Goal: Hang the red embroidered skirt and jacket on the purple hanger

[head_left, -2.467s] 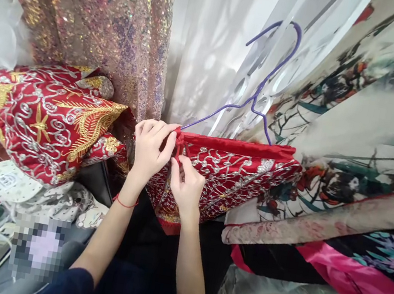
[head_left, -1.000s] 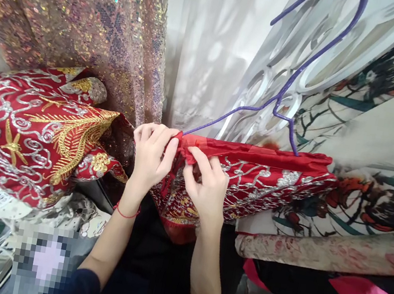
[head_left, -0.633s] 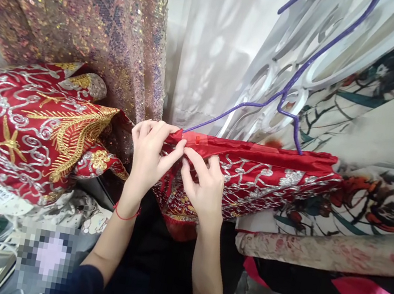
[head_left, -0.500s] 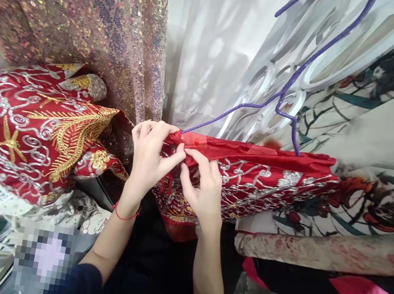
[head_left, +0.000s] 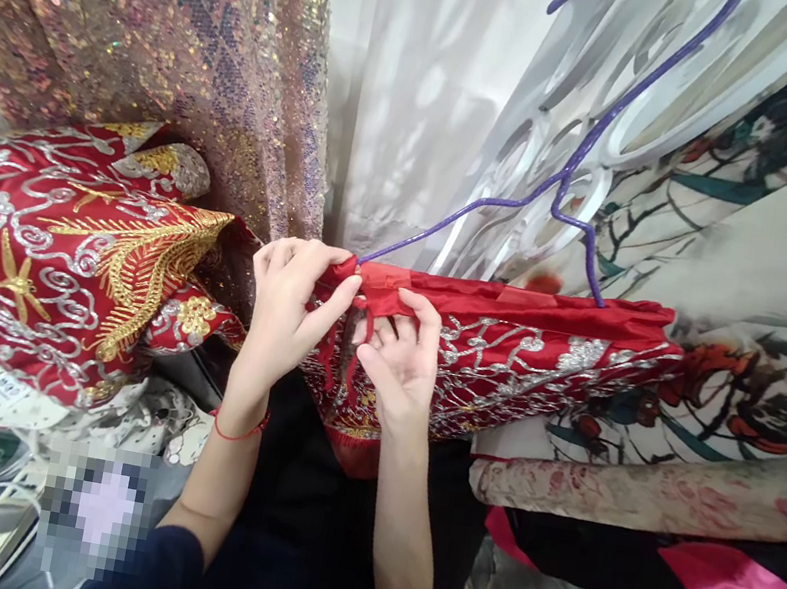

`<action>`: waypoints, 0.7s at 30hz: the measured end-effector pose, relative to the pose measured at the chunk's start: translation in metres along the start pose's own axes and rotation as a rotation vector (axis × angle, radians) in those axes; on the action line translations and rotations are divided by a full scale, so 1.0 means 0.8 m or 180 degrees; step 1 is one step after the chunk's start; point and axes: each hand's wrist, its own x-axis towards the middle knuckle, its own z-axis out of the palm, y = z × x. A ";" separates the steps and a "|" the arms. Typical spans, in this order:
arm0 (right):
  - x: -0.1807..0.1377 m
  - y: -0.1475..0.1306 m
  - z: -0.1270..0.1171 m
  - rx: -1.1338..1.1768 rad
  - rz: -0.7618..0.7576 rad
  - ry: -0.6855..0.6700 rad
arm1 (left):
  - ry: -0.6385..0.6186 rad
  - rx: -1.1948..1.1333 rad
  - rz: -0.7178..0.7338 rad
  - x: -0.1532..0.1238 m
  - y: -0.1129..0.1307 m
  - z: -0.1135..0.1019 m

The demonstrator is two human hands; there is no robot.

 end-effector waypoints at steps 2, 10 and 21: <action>-0.004 -0.001 0.007 -0.0030 0.0038 0.0134 | -0.0001 0.0011 -0.0001 0.001 -0.001 0.002; -0.014 -0.014 0.019 -0.0514 0.0216 0.0716 | 0.0089 0.0037 -0.0031 0.007 -0.003 0.010; 0.025 -0.007 0.042 -0.1250 -0.0285 0.1466 | 0.0199 0.0014 -0.0119 -0.001 0.007 0.005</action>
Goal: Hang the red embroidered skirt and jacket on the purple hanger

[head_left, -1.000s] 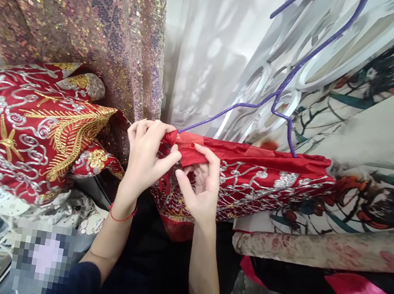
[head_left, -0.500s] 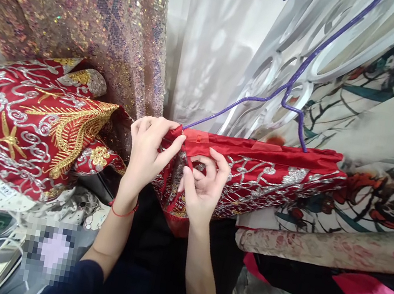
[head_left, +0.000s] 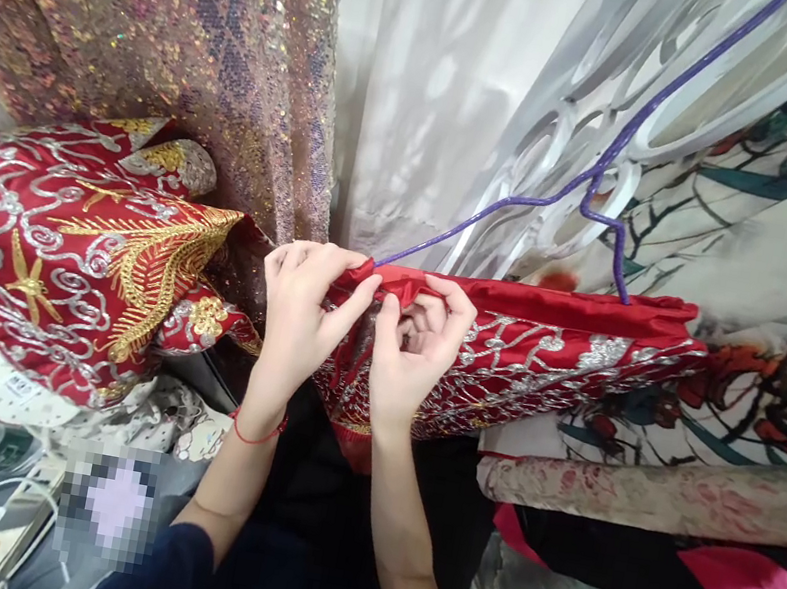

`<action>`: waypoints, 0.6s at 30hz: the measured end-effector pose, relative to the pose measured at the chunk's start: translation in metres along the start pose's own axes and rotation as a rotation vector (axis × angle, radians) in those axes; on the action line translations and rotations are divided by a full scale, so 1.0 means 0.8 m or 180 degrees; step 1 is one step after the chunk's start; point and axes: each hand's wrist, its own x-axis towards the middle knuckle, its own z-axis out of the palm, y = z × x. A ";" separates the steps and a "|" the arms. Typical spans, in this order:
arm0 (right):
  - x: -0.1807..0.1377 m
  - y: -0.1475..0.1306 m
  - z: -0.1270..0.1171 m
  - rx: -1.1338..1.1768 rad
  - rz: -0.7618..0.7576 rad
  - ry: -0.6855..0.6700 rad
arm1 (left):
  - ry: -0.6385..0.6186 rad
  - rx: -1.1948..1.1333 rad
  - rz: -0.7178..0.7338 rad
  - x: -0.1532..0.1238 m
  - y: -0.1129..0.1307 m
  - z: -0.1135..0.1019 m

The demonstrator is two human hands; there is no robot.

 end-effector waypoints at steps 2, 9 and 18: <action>0.001 0.006 0.002 -0.0273 -0.0180 0.0300 | -0.0016 0.0000 -0.0008 0.004 -0.002 0.004; 0.008 0.011 0.004 -0.0122 -0.0366 0.0229 | 0.0059 -0.0019 -0.0048 0.010 -0.007 0.015; 0.002 0.003 0.000 0.0504 0.0257 -0.0251 | -0.0095 -0.0049 -0.0104 0.013 -0.009 0.013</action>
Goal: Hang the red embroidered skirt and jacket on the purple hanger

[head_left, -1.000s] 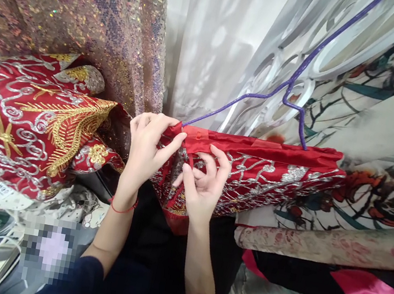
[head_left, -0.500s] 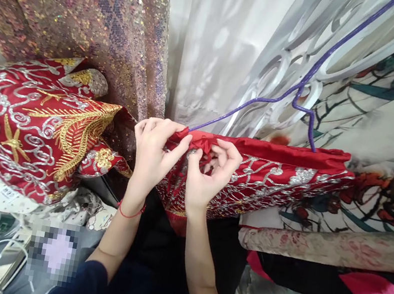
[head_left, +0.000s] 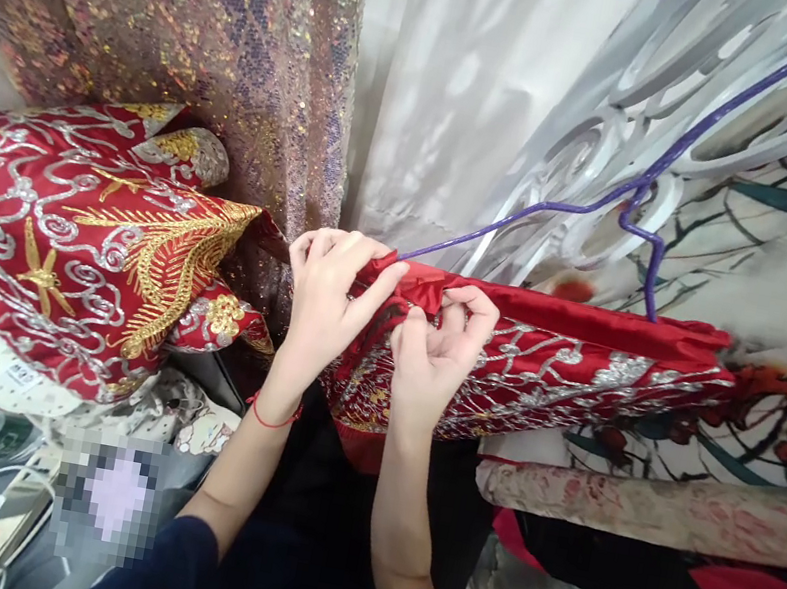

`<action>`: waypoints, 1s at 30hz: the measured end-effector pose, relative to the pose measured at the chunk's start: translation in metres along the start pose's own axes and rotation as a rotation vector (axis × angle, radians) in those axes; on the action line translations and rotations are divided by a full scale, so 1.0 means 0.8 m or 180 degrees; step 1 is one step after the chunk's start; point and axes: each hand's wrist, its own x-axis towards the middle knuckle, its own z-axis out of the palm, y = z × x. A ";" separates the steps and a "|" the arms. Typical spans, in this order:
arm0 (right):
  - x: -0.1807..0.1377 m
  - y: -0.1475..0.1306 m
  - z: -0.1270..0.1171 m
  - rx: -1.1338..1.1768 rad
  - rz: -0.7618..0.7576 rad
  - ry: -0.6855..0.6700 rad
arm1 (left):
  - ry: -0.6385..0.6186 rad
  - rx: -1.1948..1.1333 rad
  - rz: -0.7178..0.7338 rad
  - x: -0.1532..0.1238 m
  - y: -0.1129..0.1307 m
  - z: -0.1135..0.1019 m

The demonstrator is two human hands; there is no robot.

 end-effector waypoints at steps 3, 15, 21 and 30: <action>0.004 0.001 0.009 -0.0329 -0.0239 0.0235 | 0.0039 0.0062 -0.0008 -0.003 0.002 0.001; 0.006 0.012 -0.007 -0.0449 0.0112 0.0185 | -0.0333 0.0069 0.0185 -0.001 -0.008 -0.001; -0.011 0.001 -0.032 0.0453 0.0780 -0.0508 | -0.0207 0.0048 0.0251 0.001 -0.014 0.003; -0.061 0.040 -0.094 -0.0376 0.1202 -0.0494 | -0.0206 0.0050 0.0265 0.002 -0.013 0.003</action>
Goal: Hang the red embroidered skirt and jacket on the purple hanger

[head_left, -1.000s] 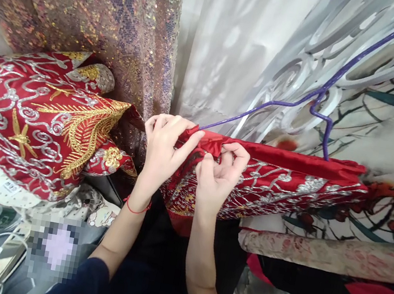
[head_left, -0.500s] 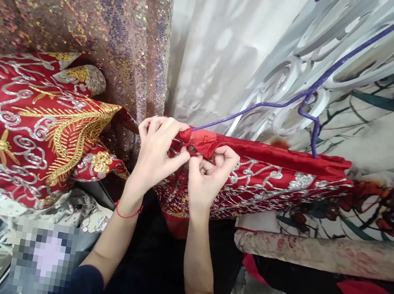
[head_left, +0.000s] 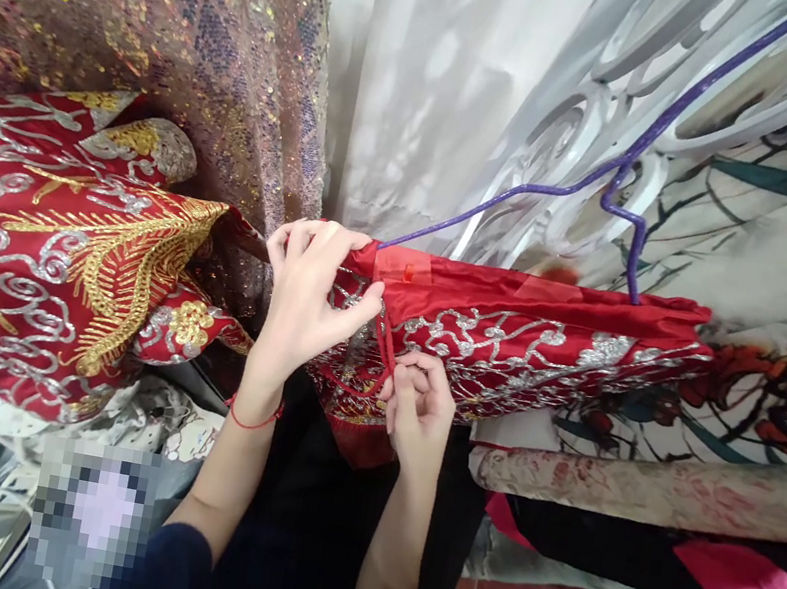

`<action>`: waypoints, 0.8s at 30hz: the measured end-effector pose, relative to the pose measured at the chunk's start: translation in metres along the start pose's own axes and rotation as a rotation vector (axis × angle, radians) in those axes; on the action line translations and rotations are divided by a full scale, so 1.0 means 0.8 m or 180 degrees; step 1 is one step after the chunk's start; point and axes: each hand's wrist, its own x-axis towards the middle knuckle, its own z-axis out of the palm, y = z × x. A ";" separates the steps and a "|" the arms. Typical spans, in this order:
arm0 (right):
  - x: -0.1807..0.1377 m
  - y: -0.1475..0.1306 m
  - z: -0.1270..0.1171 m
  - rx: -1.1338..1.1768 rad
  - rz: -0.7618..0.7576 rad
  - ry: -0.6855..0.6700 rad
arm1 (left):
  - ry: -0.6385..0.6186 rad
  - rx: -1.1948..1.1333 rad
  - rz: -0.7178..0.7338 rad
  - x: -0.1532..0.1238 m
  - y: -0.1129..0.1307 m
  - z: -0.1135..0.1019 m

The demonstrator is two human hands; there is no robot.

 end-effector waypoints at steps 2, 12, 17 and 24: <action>-0.008 0.006 -0.013 -0.0216 0.0203 0.0021 | -0.0001 0.0000 -0.0003 0.001 0.001 0.001; -0.013 0.029 -0.049 -0.1398 0.1320 -0.1250 | 0.0166 0.0153 -0.0038 -0.006 0.002 0.010; -0.011 0.045 -0.055 -0.2574 0.1798 -0.1082 | 0.0107 0.0114 -0.0002 -0.009 -0.004 0.006; -0.009 0.018 -0.048 -0.1836 0.0712 -0.0692 | 0.0039 0.0079 0.0085 -0.007 -0.006 0.000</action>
